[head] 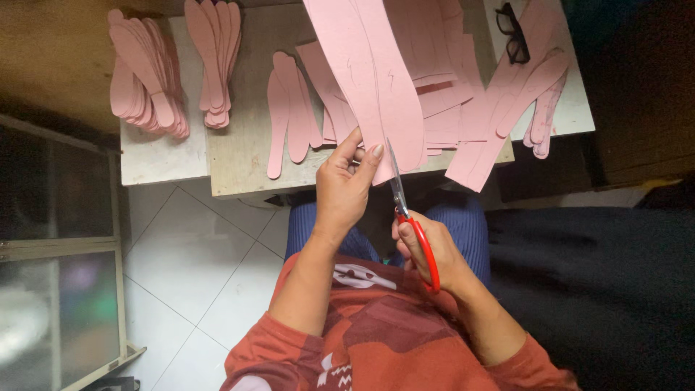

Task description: The person uses red-handled scissors to cut pink paper sheets along pre-drawn outlines, producing elongated shapes. The person holds the paper with the left hand and cuts with the right, rotating the sheet as needed. Finished pieces are placed on the table among other cut pieces.

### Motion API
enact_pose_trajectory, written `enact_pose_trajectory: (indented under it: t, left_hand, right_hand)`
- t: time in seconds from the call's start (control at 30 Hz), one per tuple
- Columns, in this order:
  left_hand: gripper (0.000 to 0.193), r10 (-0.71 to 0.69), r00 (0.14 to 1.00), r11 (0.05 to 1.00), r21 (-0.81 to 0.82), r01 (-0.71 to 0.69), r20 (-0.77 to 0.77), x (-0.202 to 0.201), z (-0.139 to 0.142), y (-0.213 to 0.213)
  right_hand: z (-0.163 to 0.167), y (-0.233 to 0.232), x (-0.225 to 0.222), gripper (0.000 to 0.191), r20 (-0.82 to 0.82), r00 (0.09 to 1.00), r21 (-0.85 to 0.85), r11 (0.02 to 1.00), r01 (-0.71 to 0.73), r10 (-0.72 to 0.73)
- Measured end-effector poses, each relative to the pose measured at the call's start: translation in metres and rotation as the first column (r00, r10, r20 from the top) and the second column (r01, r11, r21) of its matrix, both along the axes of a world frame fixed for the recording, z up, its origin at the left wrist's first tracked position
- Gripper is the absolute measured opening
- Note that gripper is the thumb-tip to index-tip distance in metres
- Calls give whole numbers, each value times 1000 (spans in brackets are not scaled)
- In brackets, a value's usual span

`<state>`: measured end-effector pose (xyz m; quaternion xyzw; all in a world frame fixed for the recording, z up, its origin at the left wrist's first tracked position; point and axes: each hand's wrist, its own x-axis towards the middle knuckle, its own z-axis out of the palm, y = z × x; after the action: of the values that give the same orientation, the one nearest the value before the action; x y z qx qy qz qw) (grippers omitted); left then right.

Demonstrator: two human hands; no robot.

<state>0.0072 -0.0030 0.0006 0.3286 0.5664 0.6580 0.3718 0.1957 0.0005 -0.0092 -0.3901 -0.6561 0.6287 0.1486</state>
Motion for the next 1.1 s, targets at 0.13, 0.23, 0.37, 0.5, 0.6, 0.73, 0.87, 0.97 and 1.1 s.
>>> enact_pose_trajectory:
  t: [0.13,0.23,0.37,0.5,0.6,0.73,0.87,0.97,1.1]
  left_hand:
    - [43,7,1000,1000,-10,-7,-12,-1,-3,1]
    - [42,3,1000,1000,6,-3,-8,-2,-5,2]
    - [41,-9,1000,1000,14,8,24,-2,-9,3]
    - [34,11,992,997,68,-19,127,-2,-9,6]
    - [33,11,984,993,110,-31,180,-6,-6,5]
    - [36,-31,990,997,74,21,139,-4,-2,-1]
    - [36,-64,986,994,99,49,152,6,-3,-6]
    - [36,-66,985,993,104,50,161,7,-4,-5]
    - [37,-67,979,991,129,43,190,10,-8,-4]
  right_hand:
    - [-3,0,1,54,2,1000,2,1000,19,-19]
    - [-9,-2,1,51,15,999,7,999,38,-38]
    - [-18,-4,0,48,21,997,-21,997,75,-75]
    - [-22,-2,4,46,-52,997,-26,998,57,-59]
    - [-22,1,7,45,-34,998,-52,997,52,-53]
    - [-20,7,9,46,-58,998,-48,999,-1,-2]
    - [-15,10,11,49,-141,989,-71,996,-56,45]
    - [-10,10,11,51,-110,993,-41,998,-41,36]
    - [-9,6,9,52,-72,997,-42,999,-3,0]
